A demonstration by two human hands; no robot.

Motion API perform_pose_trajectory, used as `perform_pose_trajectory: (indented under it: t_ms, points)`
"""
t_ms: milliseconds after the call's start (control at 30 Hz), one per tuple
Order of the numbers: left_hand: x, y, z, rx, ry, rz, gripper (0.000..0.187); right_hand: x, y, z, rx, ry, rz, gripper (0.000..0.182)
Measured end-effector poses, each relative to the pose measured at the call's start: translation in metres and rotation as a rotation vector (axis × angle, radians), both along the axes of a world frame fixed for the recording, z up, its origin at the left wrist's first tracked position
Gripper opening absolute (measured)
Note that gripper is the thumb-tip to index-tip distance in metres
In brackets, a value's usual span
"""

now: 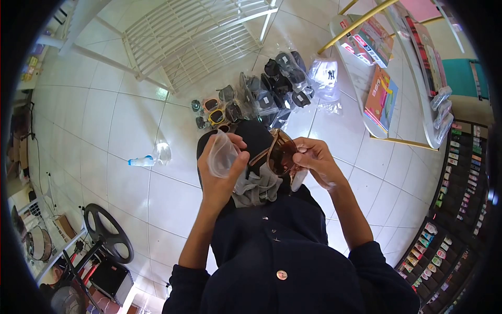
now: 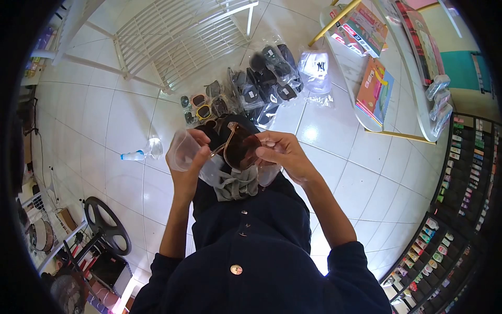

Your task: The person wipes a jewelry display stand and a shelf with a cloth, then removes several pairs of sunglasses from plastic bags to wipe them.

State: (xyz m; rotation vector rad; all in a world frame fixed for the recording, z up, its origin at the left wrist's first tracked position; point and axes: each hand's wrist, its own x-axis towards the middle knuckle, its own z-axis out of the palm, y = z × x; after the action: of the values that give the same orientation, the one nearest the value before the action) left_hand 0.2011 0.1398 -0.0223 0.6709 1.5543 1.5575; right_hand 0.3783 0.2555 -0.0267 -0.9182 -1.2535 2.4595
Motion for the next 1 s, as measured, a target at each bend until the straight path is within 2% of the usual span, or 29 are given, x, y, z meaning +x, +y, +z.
perform_pose_trajectory:
  t_ms: [33, 67, 133, 167, 233, 333, 733, 1000]
  points:
    - [-0.002, 0.001, -0.001, -0.028, 0.193, -0.018, 0.029, 0.000, 0.002, 0.004, -0.016, -0.021, -0.014, 0.030]
    - [-0.004, 0.001, -0.002, -0.029, 0.194, -0.014, 0.029, 0.001, 0.005, 0.010, -0.018, -0.020, -0.010, 0.030]
    - [-0.008, 0.002, -0.007, 0.040, 0.544, -0.052, 0.034, 0.001, 0.011, 0.026, 0.059, -0.086, 0.016, 0.027]
    - [-0.010, 0.002, -0.006, 0.040, 0.545, -0.051, 0.034, 0.000, 0.013, 0.032, 0.131, -0.087, 0.026, 0.026]
    - [-0.012, 0.004, -0.003, 0.039, 0.757, -0.120, 0.041, -0.004, 0.017, 0.048, 0.195, -0.111, 0.039, 0.025]
    - [-0.010, 0.005, 0.006, -0.005, 0.879, -0.143, 0.045, -0.013, 0.016, 0.072, 0.287, -0.189, 0.063, 0.025]
    - [-0.009, 0.003, 0.010, -0.067, 1.076, -0.116, 0.044, -0.016, 0.011, 0.097, 0.421, -0.339, 0.020, 0.023]
    - [-0.008, 0.001, 0.011, -0.082, 1.081, -0.117, 0.043, -0.021, 0.005, 0.096, 0.575, -0.414, 0.070, 0.022]
